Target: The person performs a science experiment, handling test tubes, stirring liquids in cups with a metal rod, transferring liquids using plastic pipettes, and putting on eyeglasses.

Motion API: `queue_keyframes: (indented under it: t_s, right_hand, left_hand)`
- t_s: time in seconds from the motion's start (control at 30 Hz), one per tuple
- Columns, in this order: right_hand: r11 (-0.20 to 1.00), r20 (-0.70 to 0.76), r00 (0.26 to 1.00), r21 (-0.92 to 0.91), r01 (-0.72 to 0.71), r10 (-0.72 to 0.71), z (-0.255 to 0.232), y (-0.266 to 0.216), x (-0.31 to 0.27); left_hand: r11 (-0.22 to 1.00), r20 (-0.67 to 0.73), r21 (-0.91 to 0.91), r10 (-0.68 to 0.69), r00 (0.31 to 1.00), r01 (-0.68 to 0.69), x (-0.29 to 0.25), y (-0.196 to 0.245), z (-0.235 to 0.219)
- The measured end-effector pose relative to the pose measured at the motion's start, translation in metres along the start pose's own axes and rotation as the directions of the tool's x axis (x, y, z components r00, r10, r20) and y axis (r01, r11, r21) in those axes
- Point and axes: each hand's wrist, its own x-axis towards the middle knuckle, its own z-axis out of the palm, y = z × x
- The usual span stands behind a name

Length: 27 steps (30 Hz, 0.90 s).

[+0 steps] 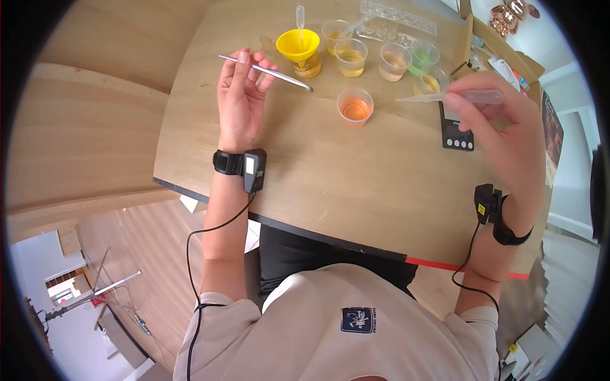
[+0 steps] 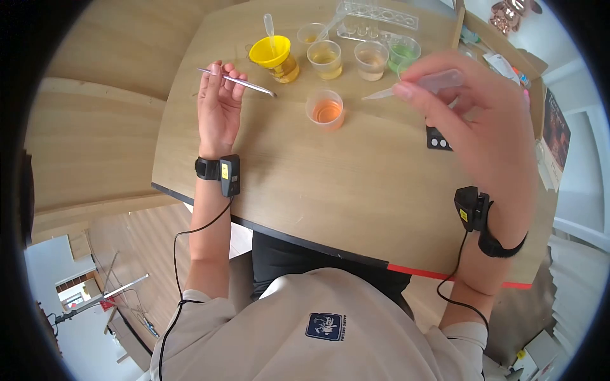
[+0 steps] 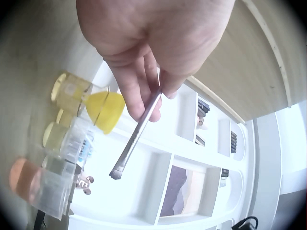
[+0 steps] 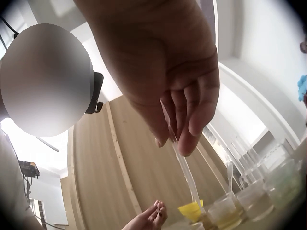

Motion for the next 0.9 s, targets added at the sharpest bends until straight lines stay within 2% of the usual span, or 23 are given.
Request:
queue_keyframes:
  t_s: [0.07,0.17,0.23,0.37,0.43,0.53,0.57,0.67,0.77,0.9]
  right_hand:
    - [0.999,-0.023,1.000,0.050,-0.008,0.009,-0.003,0.004,0.004]
    - [0.998,-0.013,0.999,-0.054,0.037,-0.038,-0.010,0.011,0.006]
    - [0.992,0.065,0.995,-0.097,0.080,-0.074,-0.015,0.013,0.006]
    - [0.995,0.045,0.997,-0.068,0.072,-0.069,-0.006,0.025,0.004]
    - [0.992,0.222,0.975,-0.120,0.034,-0.006,-0.002,0.024,0.004]
    - [0.994,0.277,0.960,-0.112,-0.017,0.047,0.004,0.021,0.008]
    - [0.993,0.288,0.956,-0.117,-0.022,0.055,0.007,0.024,0.009]
    - [0.998,0.308,0.951,-0.059,-0.006,0.024,0.013,0.032,0.010]
    - [0.993,0.347,0.936,-0.115,-0.015,0.054,0.009,0.029,0.010]
    - [0.942,0.377,0.922,-0.331,0.044,0.090,0.003,0.026,0.004]
  left_hand:
    - [0.999,0.066,-0.035,0.013,0.998,-0.010,-0.002,0.001,0.007]
    - [0.992,0.059,-0.129,0.004,0.998,0.003,-0.003,-0.010,-0.011]
    - [0.986,0.082,-0.166,-0.010,0.997,0.023,-0.005,-0.009,-0.024]
    - [0.964,0.123,-0.259,-0.030,0.992,0.061,0.002,-0.008,-0.038]
    - [0.952,0.132,-0.299,-0.032,0.991,0.070,0.003,-0.008,-0.038]
    - [0.920,0.138,-0.379,-0.044,0.989,0.094,0.004,-0.005,-0.034]
    - [0.900,0.179,-0.417,-0.056,0.982,0.127,0.004,-0.003,-0.033]
    - [0.877,0.225,-0.450,-0.069,0.972,0.166,0.004,-0.003,-0.031]
    - [0.882,0.236,-0.439,-0.072,0.969,0.173,0.002,-0.001,-0.032]
    - [0.890,0.204,-0.436,-0.045,0.978,0.132,0.004,-0.004,-0.037]
